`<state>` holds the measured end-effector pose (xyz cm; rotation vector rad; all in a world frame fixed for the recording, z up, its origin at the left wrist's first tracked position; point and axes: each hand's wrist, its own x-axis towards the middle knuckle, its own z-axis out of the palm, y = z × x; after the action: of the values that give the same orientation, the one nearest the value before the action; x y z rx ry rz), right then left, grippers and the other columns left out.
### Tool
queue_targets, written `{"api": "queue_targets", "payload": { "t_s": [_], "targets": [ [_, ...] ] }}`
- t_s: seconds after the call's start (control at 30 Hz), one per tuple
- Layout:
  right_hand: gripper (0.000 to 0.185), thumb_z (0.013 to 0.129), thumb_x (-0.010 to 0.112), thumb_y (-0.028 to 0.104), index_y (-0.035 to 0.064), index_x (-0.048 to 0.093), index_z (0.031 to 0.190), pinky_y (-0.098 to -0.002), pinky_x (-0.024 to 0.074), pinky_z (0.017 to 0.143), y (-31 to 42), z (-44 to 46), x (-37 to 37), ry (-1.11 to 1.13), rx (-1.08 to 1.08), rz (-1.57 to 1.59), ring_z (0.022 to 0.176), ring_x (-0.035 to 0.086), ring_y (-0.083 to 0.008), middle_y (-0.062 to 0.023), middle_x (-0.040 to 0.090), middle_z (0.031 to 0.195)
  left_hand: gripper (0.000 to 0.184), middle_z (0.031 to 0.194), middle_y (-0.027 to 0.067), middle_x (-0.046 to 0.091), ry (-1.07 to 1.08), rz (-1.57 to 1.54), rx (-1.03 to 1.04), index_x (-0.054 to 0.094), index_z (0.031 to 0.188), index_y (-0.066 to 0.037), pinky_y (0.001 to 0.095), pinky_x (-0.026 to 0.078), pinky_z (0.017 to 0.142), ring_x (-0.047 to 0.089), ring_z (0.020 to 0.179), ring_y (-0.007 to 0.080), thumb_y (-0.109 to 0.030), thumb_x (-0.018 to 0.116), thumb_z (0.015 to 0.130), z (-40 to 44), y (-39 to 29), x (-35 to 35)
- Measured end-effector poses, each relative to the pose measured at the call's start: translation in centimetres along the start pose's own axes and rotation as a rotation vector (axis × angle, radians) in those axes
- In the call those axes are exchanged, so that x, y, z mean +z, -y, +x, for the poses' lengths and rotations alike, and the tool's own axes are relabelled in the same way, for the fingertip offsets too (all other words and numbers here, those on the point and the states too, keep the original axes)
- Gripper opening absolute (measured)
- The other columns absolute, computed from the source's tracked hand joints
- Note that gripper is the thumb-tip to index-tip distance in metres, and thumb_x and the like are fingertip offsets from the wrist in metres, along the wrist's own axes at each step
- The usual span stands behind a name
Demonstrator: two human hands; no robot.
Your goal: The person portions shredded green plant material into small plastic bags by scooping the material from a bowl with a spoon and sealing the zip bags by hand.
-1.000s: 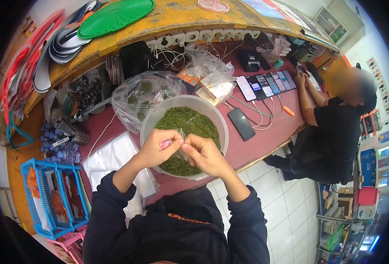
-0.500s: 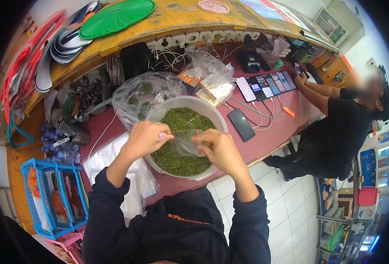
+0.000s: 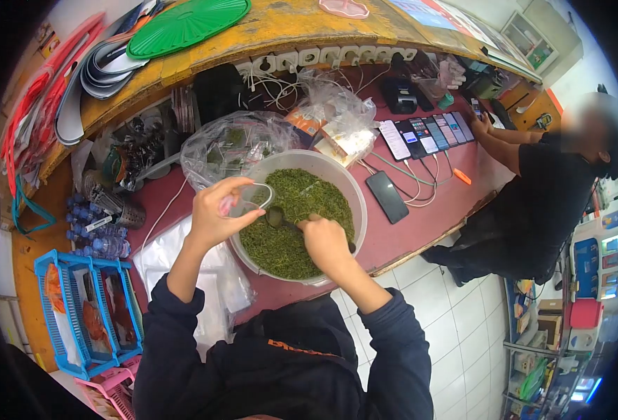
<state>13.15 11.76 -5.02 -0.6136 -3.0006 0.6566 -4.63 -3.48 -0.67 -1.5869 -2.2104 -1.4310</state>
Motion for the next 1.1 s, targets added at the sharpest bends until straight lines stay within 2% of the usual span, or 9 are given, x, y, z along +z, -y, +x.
{"api": "queue_targets", "payload": {
  "t_s": [0.03,0.1,0.23,0.4,0.67,0.73,0.83,0.97,1.1],
  "targets": [
    [0.007,0.079,0.067,0.014,0.0102,0.07,0.083,-0.0385,0.049,0.074,0.2,0.3,0.6,-0.091,-0.067,-0.156,0.084,0.063,-0.0273,-0.0081,0.062,0.085,0.051,0.069,0.0017,0.054,0.005,-0.005,-0.029,0.067,0.105,-0.006,0.024,0.041,0.055,0.048,0.059,0.0095,-0.017,0.089,0.06,-0.2,0.1,-0.3],
    [0.012,0.079,0.058,0.009,0.0106,0.07,0.076,-0.0361,0.049,0.072,1.0,0.9,0.4,-0.264,-0.196,-0.355,0.08,0.064,-0.0238,-0.007,0.061,0.082,0.053,0.068,0.0011,0.052,0.015,-0.033,-0.065,0.066,0.107,-0.005,0.0236,0.04,0.056,0.048,0.06,0.0088,-0.017,0.089,0.061,-0.2,0.1,-0.7],
    [0.011,0.077,0.061,0.01,0.0107,0.072,0.076,-0.0377,0.0505,0.07,1.7,0.5,-2.8,-0.116,-0.329,-0.349,0.08,0.065,-0.0249,-0.0072,0.062,0.082,0.057,0.068,-0.0009,0.049,0.028,-0.074,-0.11,0.063,0.111,-0.004,0.0217,0.039,0.058,0.046,0.062,0.0069,-0.015,0.089,0.062,0.0,0.0,-1.2],
    [0.015,0.072,0.072,0.016,0.0133,0.077,0.086,-0.04,0.0536,0.068,0.9,-0.9,-6.7,0.115,-0.228,0.06,0.079,0.068,-0.0275,-0.0059,0.067,0.081,0.055,0.066,-0.0008,0.049,0.027,-0.154,-0.144,0.063,0.111,-0.007,0.0236,0.039,0.056,0.047,0.06,0.0079,-0.019,0.088,0.063,-0.4,1.3,-0.6],
    [0.014,0.075,0.079,0.01,0.0039,0.076,0.087,-0.0284,0.0463,0.057,-2.9,-1.7,-8.6,-0.021,-0.032,0.406,0.059,0.059,-0.015,-0.007,0.067,0.073,0.055,0.067,-0.0027,0.046,0.056,-0.176,-0.242,0.063,0.113,-0.007,0.0225,0.037,0.058,0.043,0.063,0.0061,-0.017,0.088,0.065,-0.1,0.9,0.0],
    [0.014,0.074,0.08,0.016,0.007,0.077,0.085,-0.03,0.0484,0.058,-2.4,-2.2,-10.3,-0.048,0.024,0.397,0.062,0.063,-0.0187,-0.0081,0.069,0.076,0.053,0.064,-0.0026,0.045,0.162,-0.074,-0.301,0.065,0.11,-0.008,0.0237,0.037,0.056,0.043,0.059,0.0071,-0.022,0.088,0.065,0.0,0.5,0.5],
    [0.014,0.074,0.079,0.016,0.0085,0.076,0.085,-0.0329,0.049,0.057,-1.5,-2.6,-11.1,-0.338,-0.007,0.195,0.062,0.064,-0.0224,-0.0047,0.067,0.077,0.05,0.061,-0.0021,0.046,0.192,-0.018,-0.324,0.067,0.108,-0.009,0.0252,0.038,0.055,0.044,0.057,0.0082,-0.026,0.088,0.065,0.0,-0.2,1.7],
    [0.009,0.075,0.074,0.02,0.0123,0.074,0.079,-0.0391,0.0535,0.063,-0.7,-2.2,-7.1,-0.178,-0.059,-0.179,0.073,0.067,-0.0258,-0.0046,0.064,0.077,0.05,0.062,-0.0012,0.047,0.049,0.006,-0.308,0.067,0.107,-0.008,0.0259,0.038,0.055,0.045,0.058,0.0083,-0.025,0.087,0.065,0.6,-0.2,1.3],
    [0.009,0.075,0.073,0.02,0.0117,0.073,0.078,-0.0391,0.0533,0.063,0.5,-1.5,-2.9,-0.124,-0.22,-0.282,0.073,0.067,-0.0267,-0.0044,0.063,0.078,0.05,0.063,-0.0013,0.046,0.03,0.007,-0.286,0.067,0.108,-0.007,0.0254,0.038,0.055,0.045,0.059,0.0078,-0.023,0.087,0.065,0.6,-0.6,0.7]
  ]
}}
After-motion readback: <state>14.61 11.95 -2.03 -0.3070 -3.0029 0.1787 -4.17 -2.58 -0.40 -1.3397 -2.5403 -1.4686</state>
